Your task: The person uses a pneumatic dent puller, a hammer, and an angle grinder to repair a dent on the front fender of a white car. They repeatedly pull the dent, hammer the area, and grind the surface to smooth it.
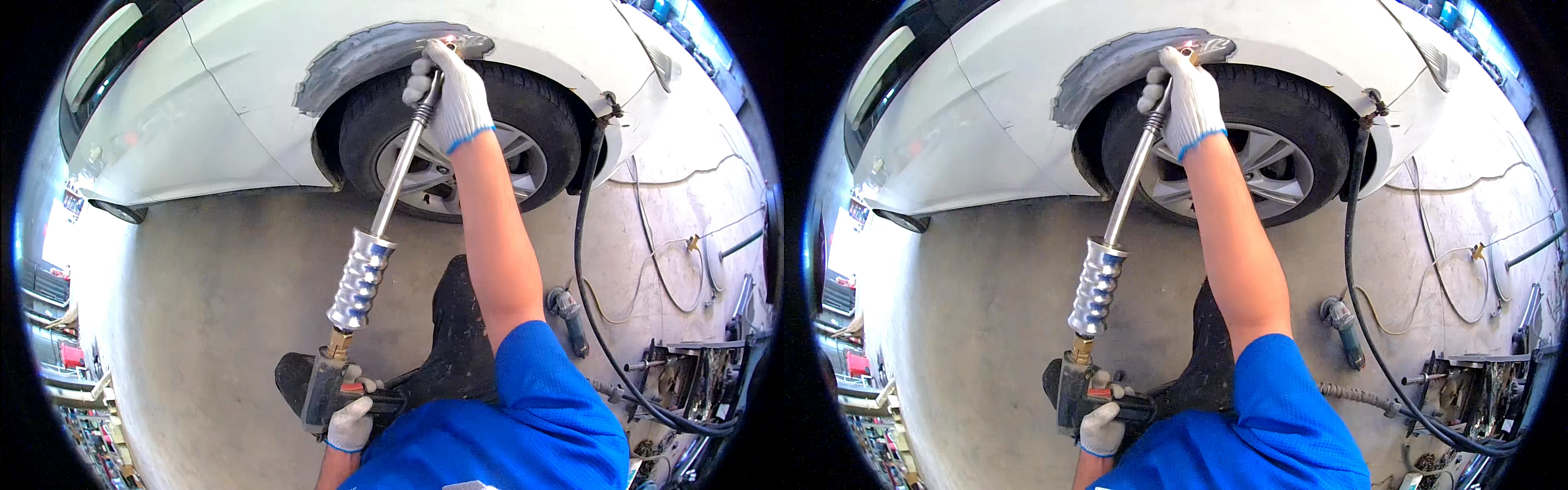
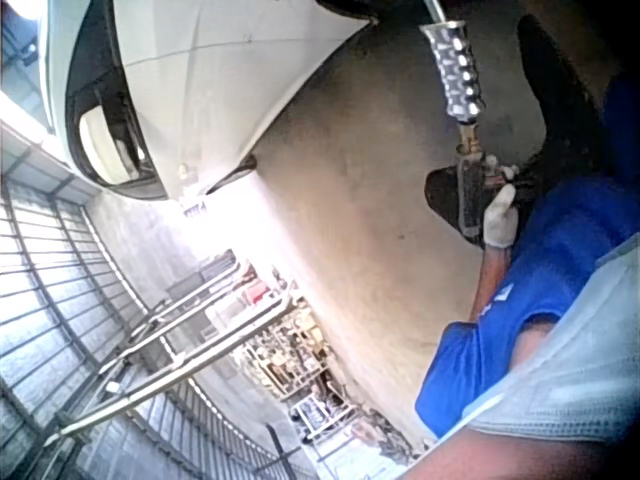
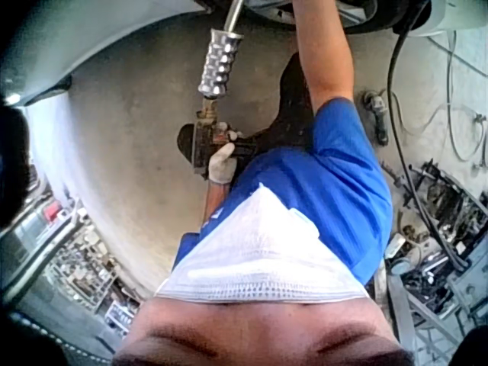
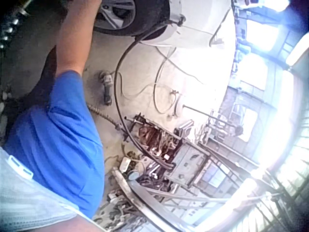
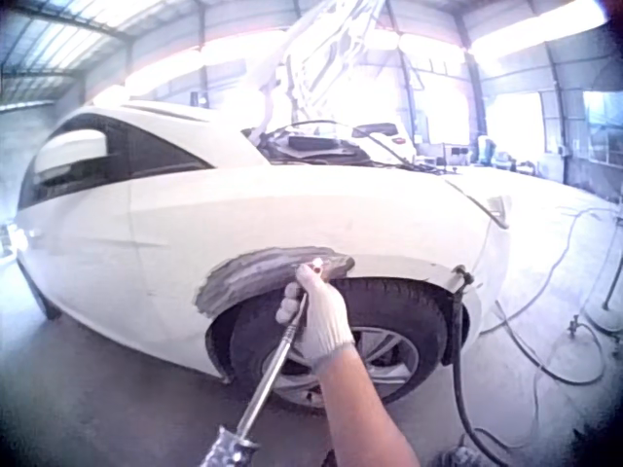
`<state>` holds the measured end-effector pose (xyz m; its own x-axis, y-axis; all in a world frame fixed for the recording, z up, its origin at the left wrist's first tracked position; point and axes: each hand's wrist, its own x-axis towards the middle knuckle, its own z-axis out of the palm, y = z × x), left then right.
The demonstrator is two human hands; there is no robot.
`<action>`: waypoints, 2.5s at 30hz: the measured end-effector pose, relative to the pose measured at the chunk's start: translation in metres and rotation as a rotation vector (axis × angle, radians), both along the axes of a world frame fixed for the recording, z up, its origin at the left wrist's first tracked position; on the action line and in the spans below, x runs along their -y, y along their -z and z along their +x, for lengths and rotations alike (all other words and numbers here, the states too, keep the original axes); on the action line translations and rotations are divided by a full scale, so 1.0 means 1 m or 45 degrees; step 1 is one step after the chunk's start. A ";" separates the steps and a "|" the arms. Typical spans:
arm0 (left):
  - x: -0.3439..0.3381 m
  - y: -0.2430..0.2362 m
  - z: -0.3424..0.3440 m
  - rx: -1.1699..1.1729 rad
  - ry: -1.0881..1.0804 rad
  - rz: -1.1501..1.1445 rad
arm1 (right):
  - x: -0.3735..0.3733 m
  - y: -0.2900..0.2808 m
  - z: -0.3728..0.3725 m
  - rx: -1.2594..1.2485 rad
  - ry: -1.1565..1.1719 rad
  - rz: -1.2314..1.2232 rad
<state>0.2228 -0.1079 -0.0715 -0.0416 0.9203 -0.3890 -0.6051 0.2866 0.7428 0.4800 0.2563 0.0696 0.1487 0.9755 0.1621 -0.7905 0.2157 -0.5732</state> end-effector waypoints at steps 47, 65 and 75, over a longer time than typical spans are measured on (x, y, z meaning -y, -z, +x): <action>0.004 0.011 -0.012 0.005 -0.081 0.079 | -0.012 0.010 -0.023 -0.175 -0.007 -0.219; -0.013 0.005 -0.002 0.069 -0.010 0.063 | -0.027 0.004 0.008 -0.158 -0.025 -0.013; -0.014 0.011 -0.004 -0.003 0.036 0.127 | -0.028 0.008 0.011 -0.175 -0.064 0.036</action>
